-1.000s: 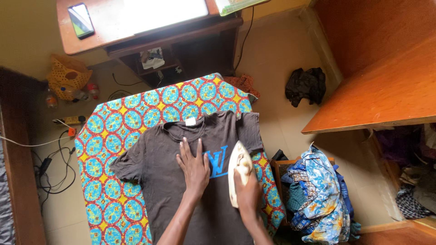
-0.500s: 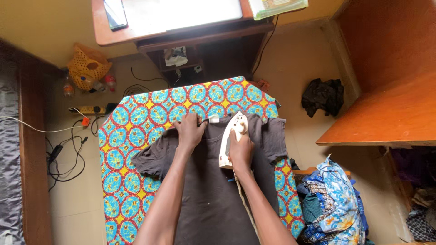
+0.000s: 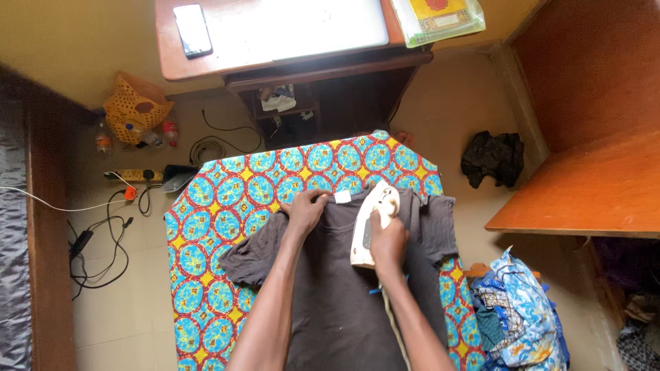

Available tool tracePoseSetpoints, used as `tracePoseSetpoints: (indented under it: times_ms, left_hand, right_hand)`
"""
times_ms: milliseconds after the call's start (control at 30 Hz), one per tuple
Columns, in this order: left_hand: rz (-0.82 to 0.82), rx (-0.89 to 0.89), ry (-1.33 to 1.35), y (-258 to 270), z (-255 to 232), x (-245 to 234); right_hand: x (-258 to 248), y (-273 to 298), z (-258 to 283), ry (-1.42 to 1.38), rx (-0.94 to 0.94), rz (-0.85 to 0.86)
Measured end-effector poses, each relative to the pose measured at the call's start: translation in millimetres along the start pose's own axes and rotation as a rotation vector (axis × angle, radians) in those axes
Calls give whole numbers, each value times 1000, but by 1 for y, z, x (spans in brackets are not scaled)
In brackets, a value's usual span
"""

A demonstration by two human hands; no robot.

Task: The person irons a dark gray t-shirt on a patterned ironing board. They smooth the fabric with one hand while moving the iron with the other, covering the front and sleeves. The shirt remains on the board throughout the clip.

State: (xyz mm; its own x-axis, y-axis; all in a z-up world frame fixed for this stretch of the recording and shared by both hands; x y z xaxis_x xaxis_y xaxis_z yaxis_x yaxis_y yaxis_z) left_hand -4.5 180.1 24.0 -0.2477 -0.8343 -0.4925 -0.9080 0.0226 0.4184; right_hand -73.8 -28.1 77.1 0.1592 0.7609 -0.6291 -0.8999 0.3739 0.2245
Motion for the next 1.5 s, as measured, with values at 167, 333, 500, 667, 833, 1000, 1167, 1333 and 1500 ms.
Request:
tracePoseSetpoints:
  times_ms: [167,333,500,667,833,1000,1167,1333,1500]
  left_hand:
    - [79,110,125,-15,25,15]
    - [-176,41,-24,-5,19,23]
    - [-214,40,-24,3,4,13]
    - [-226,-20,-1,-6,5,17]
    - [-248,68,-33,-8,19,24]
    - [-186,-85,-64,-5,7,17]
    - [-145,-1,21,-11,11,20]
    - [118,-28,69,-8,16,-25]
    - [165,-29,-438,31,26,-94]
  right_hand:
    - [-16,-47,-1,120,-116,49]
    - [-33,-61,6,95,-114,173]
    - [-35,-53,16,103,-86,191]
    - [-50,-46,12,180,-232,296]
    - [-52,-58,10,215,-238,261]
    - [-34,-74,3,214,-43,212]
    - [-11,35,0,182,24,266]
    - [13,118,21,29,-43,401]
    - [46,109,27,188,-75,333]
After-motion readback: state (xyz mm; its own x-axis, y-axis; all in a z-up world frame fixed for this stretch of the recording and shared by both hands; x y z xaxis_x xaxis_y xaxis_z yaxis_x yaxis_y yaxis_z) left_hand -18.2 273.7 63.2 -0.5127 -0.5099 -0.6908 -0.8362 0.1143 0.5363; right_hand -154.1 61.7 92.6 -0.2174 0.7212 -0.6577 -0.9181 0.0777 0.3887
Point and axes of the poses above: each hand's wrist, its own y-axis away from the middle knuckle, its own x-axis out of the palm, z = x × y, the point moved 2 cm from there along -y, towards the middle knuckle, and after that the axes turned 10 degrees about z, right-handed, at the moved point
